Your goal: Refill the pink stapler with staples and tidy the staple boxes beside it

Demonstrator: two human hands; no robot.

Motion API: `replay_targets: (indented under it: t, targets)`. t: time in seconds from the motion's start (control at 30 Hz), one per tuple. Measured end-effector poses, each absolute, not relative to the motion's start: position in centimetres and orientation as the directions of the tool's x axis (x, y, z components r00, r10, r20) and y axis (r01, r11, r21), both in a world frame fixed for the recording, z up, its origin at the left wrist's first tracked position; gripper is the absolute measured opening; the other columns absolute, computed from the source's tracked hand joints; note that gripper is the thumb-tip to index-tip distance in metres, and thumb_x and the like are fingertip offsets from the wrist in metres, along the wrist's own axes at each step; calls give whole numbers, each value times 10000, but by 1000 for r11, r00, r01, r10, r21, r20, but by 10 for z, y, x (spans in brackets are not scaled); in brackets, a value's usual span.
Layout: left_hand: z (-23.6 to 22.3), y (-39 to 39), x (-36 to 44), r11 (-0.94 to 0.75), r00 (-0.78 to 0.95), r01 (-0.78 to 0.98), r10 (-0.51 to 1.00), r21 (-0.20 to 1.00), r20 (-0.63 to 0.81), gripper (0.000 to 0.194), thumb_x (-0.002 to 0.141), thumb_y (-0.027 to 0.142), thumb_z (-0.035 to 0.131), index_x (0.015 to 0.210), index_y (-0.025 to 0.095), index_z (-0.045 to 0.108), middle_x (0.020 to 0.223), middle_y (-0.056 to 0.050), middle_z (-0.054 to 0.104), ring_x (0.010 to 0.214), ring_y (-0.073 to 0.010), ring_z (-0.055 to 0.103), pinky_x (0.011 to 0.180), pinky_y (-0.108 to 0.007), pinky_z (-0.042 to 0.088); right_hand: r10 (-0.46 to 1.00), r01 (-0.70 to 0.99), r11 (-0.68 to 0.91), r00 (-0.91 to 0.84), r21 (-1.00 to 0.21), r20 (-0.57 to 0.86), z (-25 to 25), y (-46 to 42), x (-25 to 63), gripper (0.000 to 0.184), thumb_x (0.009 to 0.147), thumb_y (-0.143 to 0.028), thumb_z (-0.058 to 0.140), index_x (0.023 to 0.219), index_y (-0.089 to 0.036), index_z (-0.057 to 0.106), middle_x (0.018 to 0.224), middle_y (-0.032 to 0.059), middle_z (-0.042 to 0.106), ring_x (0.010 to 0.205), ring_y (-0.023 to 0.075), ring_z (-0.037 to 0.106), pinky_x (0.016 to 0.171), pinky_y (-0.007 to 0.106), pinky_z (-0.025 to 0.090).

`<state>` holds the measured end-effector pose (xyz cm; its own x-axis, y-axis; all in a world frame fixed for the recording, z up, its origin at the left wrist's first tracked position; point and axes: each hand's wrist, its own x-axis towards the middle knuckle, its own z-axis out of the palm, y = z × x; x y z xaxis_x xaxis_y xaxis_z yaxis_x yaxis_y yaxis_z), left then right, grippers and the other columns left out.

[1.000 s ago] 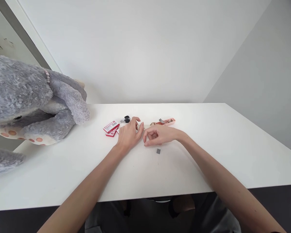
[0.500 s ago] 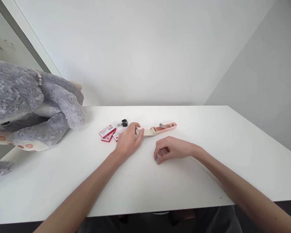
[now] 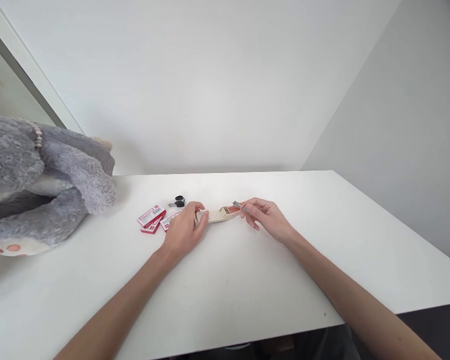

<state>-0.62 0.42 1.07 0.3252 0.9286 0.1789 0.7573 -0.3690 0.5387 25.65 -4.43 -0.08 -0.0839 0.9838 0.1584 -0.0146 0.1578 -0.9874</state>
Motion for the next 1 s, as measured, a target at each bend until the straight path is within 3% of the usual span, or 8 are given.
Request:
replay_targets:
  t: [0.17, 0.33, 0.43, 0.53, 0.63, 0.77, 0.87, 1.0]
  targets:
    - [14, 4, -7, -371, 349, 745, 925, 554, 151, 334, 1023, 546, 416, 1099, 266, 583, 640, 40, 547, 626, -212, 576, 623, -317, 393, 970, -5, 222, 107, -975, 220, 3, -38, 265, 392, 962, -598, 675, 1114, -241, 734, 784, -9, 686, 536, 108, 504, 676, 354, 564]
    - [15, 3, -6, -361, 354, 754, 927, 549, 124, 335, 1027, 551, 403, 1103, 276, 579, 641, 38, 547, 632, -213, 575, 597, -308, 365, 961, 41, 208, 178, -977, 212, 4, -36, 266, 428, 878, -558, 781, 1153, -234, 735, 754, -12, 677, 639, 147, 611, 731, 373, 590]
    - [15, 3, -6, -356, 355, 759, 928, 545, 112, 335, 1029, 551, 400, 1105, 277, 577, 633, 40, 545, 617, -213, 573, 588, -308, 357, 968, 40, 188, 160, -981, 192, 3, -38, 266, 431, 857, -541, 804, 1156, -235, 751, 718, -6, 690, 721, 182, 677, 821, 416, 618]
    - [14, 4, -6, -365, 360, 764, 925, 532, 118, 346, 1031, 549, 387, 1111, 275, 583, 639, 36, 549, 602, -213, 567, 582, -311, 357, 970, 49, 179, 161, -983, 185, 1, -40, 266, 401, 830, -537, 828, 1083, -232, 764, 823, 34, 752, 723, 189, 692, 804, 432, 634]
    - [13, 5, -6, -381, 372, 771, 920, 510, 125, 358, 1034, 544, 368, 1117, 271, 584, 667, 28, 575, 605, -213, 571, 586, -320, 365, 964, 202, 185, 152, -962, 218, 0, -40, 268, 335, 811, -524, 844, 987, -245, 788, 874, 50, 763, 797, 210, 702, 774, 402, 625]
    - [11, 6, -5, -406, 398, 788, 910, 463, 119, 362, 1052, 522, 331, 1155, 270, 570, 738, 13, 634, 645, -222, 611, 612, -327, 379, 960, 369, 241, 46, -898, 277, 1, -40, 273, 265, 878, -515, 778, 1000, -281, 806, 1010, 65, 751, 910, 224, 663, 735, 370, 615]
    - [9, 6, -5, -409, 403, 796, 908, 445, 114, 362, 1060, 512, 315, 1166, 270, 562, 762, 8, 657, 654, -226, 629, 622, -329, 380, 964, 364, 264, -67, -893, 257, 3, -40, 278, 220, 917, -481, 740, 1017, -295, 799, 1120, 68, 724, 977, 226, 656, 797, 386, 635]
    - [8, 6, -5, -417, 409, 792, 905, 446, 120, 348, 1060, 501, 322, 1161, 270, 562, 774, 7, 669, 663, -227, 647, 621, -327, 377, 968, 356, 250, -119, -901, 222, 5, -40, 285, 213, 916, -477, 743, 993, -283, 788, 1115, 67, 719, 1007, 232, 664, 853, 405, 628]
